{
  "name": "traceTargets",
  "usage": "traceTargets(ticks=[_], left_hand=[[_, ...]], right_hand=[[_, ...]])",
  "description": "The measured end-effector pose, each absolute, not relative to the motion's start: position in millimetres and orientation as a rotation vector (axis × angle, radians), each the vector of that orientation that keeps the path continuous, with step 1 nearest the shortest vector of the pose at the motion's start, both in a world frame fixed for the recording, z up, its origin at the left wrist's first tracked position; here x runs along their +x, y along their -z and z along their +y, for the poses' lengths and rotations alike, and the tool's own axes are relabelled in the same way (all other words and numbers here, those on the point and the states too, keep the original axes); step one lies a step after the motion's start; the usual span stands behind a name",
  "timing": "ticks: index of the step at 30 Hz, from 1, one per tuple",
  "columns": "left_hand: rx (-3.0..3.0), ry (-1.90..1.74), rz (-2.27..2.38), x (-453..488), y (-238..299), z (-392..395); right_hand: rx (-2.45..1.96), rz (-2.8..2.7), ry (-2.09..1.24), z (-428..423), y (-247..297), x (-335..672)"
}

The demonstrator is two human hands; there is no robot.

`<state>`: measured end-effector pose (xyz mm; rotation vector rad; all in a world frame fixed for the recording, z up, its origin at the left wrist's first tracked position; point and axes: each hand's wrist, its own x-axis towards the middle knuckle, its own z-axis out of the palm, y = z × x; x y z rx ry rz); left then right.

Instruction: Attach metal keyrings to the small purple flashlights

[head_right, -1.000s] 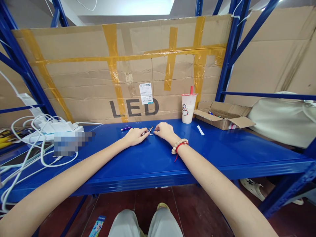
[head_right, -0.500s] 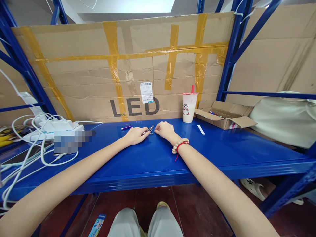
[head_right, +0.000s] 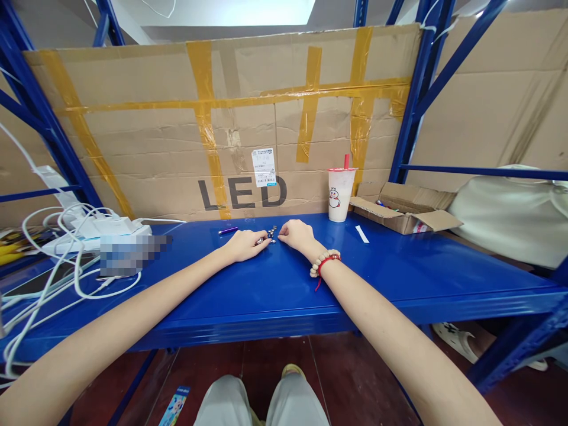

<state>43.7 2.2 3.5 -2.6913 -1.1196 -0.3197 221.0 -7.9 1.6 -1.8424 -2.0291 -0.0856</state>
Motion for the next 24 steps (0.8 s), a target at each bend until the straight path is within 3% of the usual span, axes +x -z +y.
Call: traceTargets(ticks=[24], left_hand=[[-2.69,0.29,-1.104,43.4,-2.8,3.2]], right_hand=[[-1.864,-2.018,0.056,-7.5,-1.2,219.9]])
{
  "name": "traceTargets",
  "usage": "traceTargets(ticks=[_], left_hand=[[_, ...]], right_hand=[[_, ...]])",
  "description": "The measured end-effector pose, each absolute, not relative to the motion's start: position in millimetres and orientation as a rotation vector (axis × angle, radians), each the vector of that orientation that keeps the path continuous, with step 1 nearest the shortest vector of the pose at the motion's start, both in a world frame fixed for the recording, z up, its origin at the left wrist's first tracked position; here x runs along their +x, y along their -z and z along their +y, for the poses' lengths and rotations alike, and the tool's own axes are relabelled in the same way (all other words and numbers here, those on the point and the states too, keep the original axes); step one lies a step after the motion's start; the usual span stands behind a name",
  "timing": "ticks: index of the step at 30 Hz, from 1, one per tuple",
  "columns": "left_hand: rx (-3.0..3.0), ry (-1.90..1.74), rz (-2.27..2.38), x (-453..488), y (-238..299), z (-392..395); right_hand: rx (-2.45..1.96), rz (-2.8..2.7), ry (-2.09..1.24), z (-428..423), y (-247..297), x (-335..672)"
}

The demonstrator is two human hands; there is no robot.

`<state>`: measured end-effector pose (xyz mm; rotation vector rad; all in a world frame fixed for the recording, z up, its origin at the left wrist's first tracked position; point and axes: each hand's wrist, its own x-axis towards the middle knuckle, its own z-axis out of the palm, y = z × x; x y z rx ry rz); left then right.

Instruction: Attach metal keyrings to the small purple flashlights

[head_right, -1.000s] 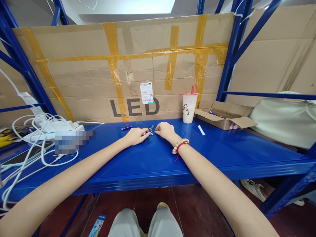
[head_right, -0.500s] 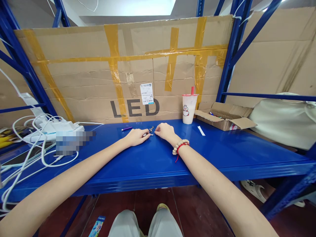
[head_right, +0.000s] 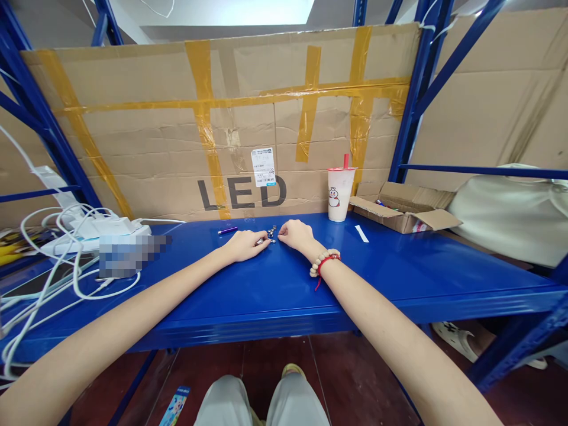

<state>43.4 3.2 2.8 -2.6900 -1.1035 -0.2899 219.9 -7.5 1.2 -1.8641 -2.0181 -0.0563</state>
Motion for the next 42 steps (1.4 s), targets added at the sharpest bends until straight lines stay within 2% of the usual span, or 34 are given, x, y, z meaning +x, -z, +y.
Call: traceTargets(ticks=[42], left_hand=[[-2.715,0.278,-1.043,42.8,1.0,11.1]], right_hand=[[-1.844,-2.065,-0.009,-13.1,-5.6,215.4]])
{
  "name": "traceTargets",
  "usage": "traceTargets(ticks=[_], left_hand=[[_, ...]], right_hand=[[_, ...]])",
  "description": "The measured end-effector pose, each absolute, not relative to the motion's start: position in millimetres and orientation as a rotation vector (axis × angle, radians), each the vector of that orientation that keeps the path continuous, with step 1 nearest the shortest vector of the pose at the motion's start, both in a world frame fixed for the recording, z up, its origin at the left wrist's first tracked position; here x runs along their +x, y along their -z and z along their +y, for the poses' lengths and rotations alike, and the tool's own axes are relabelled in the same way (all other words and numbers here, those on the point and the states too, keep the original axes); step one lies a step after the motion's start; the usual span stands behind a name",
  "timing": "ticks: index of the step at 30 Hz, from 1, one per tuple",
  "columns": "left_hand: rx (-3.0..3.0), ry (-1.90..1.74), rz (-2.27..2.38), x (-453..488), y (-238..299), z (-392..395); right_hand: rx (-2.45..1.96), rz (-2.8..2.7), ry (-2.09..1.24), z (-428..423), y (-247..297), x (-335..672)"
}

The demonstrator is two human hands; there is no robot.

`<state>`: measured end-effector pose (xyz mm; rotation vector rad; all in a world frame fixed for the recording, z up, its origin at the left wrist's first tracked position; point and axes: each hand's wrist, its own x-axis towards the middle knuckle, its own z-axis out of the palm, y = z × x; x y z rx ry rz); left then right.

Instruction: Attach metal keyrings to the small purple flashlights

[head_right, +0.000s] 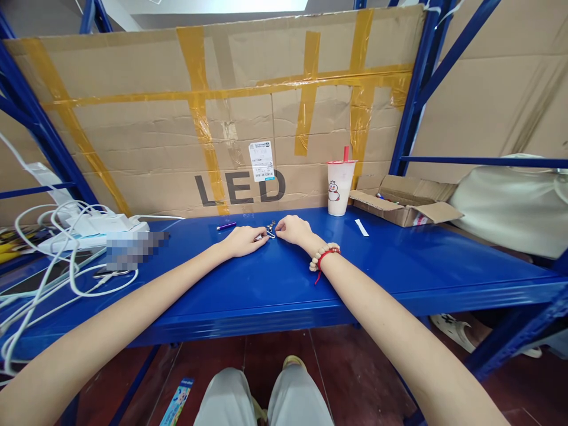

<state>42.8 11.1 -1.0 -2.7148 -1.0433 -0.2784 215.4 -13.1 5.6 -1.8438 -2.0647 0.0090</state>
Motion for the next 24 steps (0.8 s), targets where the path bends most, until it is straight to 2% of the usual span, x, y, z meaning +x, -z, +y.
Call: traceTargets(ticks=[24], left_hand=[[-2.717,0.257,-1.077,43.9,0.0,10.4]], right_hand=[[-1.811,-2.118,-0.045,-10.9,-4.9,218.4]])
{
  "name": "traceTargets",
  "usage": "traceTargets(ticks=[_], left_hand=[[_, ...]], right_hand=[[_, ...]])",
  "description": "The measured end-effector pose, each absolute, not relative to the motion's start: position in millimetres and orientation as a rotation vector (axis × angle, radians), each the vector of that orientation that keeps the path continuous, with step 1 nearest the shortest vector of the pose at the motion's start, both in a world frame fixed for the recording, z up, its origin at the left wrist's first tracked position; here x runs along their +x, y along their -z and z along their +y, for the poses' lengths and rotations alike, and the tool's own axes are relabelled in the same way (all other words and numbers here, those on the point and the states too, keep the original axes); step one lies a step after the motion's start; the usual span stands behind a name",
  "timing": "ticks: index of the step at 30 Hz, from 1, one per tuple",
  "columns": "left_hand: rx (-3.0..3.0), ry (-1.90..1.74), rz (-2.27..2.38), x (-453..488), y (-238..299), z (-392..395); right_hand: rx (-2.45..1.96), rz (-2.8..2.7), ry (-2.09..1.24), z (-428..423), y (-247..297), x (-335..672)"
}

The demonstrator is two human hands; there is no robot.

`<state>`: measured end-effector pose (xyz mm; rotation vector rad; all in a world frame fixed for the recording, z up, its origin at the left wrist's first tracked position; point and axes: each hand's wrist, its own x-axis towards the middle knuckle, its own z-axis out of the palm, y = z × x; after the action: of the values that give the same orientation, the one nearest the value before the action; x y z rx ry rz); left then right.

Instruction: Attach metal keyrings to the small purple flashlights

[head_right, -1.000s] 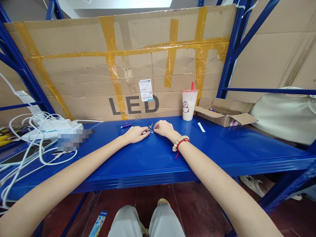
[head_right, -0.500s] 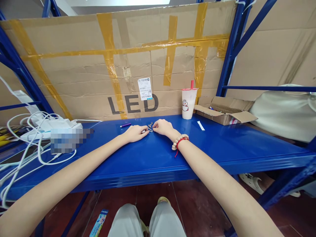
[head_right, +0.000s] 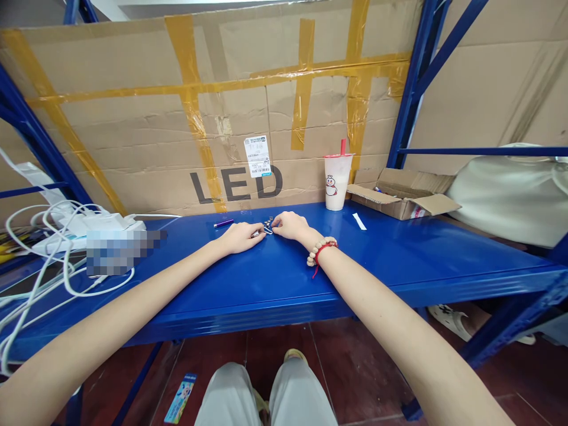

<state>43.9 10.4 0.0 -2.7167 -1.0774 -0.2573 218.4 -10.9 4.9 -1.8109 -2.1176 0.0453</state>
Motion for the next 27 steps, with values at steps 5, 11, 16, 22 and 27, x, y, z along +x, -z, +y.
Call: traceTargets(ticks=[5,11,16,22,27], left_hand=[[-2.717,0.262,-1.085,43.9,-0.6,9.1],[-2.717,0.261,-1.087,43.6,-0.8,8.6],[-2.71,0.256,-1.084,43.8,-0.4,9.6],[-2.719,0.254,-1.085,44.1,-0.7,9.5],[-2.725,0.264,-1.089,44.0,-1.1,8.3]], right_hand=[[-1.817,-2.125,-0.036,-11.8,-6.0,217.6],[-1.82,-2.127,-0.039,-12.2,-6.0,217.3],[-1.826,-2.123,-0.048,-11.9,-6.5,217.7],[-1.826,-2.12,-0.044,-11.9,-6.0,217.2],[-1.818,-2.12,-0.039,-11.6,-5.5,217.6]])
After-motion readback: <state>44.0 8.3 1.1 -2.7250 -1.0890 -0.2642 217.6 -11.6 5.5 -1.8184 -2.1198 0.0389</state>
